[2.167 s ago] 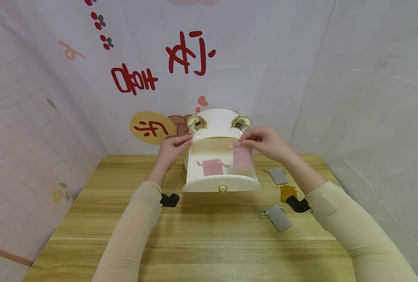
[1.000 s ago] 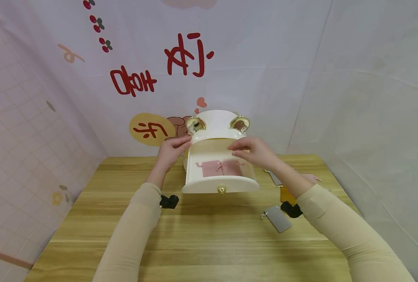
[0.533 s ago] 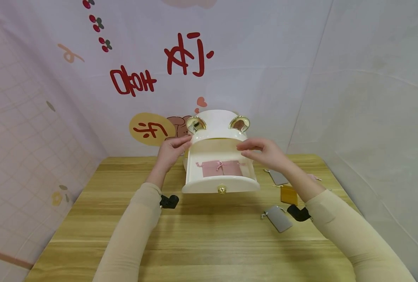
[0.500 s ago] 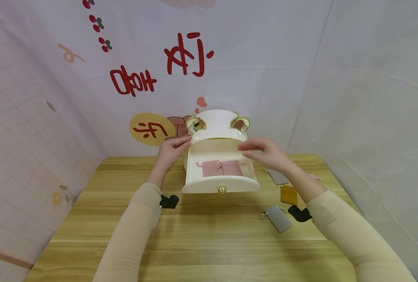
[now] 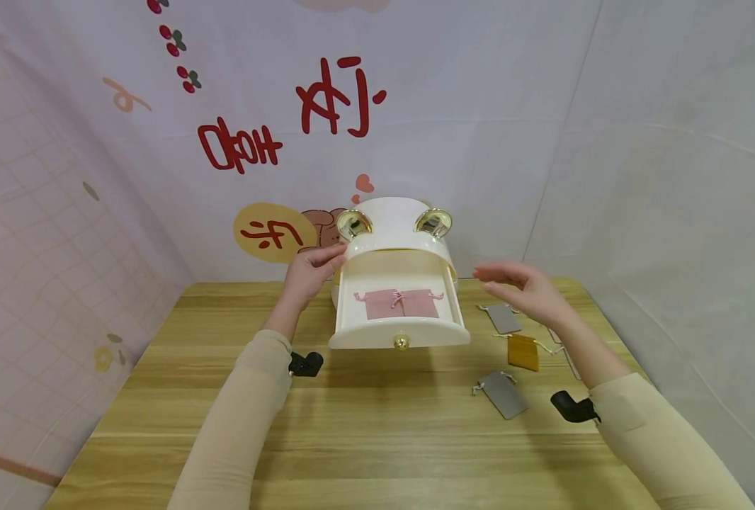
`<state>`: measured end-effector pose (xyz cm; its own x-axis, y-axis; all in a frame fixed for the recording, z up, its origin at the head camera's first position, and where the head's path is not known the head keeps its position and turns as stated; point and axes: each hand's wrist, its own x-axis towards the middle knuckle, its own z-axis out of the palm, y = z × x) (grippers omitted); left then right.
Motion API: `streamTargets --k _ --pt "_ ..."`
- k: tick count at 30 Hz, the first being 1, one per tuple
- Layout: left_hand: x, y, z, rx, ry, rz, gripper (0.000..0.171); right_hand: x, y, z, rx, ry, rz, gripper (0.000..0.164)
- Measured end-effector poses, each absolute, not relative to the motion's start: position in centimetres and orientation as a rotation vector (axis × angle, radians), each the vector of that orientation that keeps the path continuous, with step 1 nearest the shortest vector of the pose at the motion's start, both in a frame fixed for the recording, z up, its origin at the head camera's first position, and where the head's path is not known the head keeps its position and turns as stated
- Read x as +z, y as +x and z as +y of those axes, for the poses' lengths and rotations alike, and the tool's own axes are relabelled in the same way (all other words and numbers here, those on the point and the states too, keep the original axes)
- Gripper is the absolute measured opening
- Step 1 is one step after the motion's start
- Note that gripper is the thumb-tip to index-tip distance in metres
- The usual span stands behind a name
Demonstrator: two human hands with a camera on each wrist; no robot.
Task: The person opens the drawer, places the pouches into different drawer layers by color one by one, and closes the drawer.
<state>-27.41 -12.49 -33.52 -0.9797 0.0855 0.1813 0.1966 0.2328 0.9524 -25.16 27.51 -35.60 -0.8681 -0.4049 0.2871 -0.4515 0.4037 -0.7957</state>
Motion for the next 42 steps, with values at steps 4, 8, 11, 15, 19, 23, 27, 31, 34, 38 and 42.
streamTargets --k 4,8,11,15,19,23,27,31,34,38,42 --pt "-33.5 -27.4 -12.5 -1.877 -0.260 -2.388 0.032 -36.4 -25.0 29.0 1.505 0.777 -2.579 0.037" --pt "-33.6 -27.5 -12.6 -1.875 -0.265 -2.385 0.032 -37.2 -25.0 30.5 1.464 0.772 -2.580 0.038" --pt "-33.6 -27.5 -12.6 -1.867 -0.271 -2.391 0.033 -38.0 -25.0 31.6 1.430 0.748 -2.588 0.039" --pt "-34.3 -28.2 -12.8 -1.862 -0.270 -2.393 0.033 -39.1 -25.3 33.2 1.400 0.727 -2.579 0.040" --pt "-35.8 -29.6 -13.2 -1.881 -0.273 -2.370 0.034 -40.3 -25.8 34.8 1.372 0.696 -2.582 0.039" --pt "-36.3 -30.0 -13.3 -1.885 -0.263 -2.372 0.035 -41.4 -26.0 36.1 1.349 0.617 -2.617 0.040" --pt "-36.3 -29.9 -13.3 -1.864 -0.257 -2.377 0.036 -42.3 -26.1 37.2 1.337 0.522 -2.663 0.043" --pt "-36.4 -29.8 -13.3 -1.863 -0.269 -2.361 0.034 -43.1 -26.3 38.2 1.275 0.429 -2.705 0.046" --pt "-36.5 -29.8 -13.3 -1.863 -0.280 -2.351 0.033 -43.6 -26.5 38.9 1.248 0.376 -2.728 0.050" --pt "-36.5 -29.9 -13.2 -1.855 -0.295 -2.347 0.033 -44.5 -26.6 39.8 1.248 0.317 -2.762 0.055" --pt "-36.6 -30.0 -13.2 -1.854 -0.294 -2.347 0.033 -45.2 -26.6 40.6 1.231 0.270 -2.794 0.059"
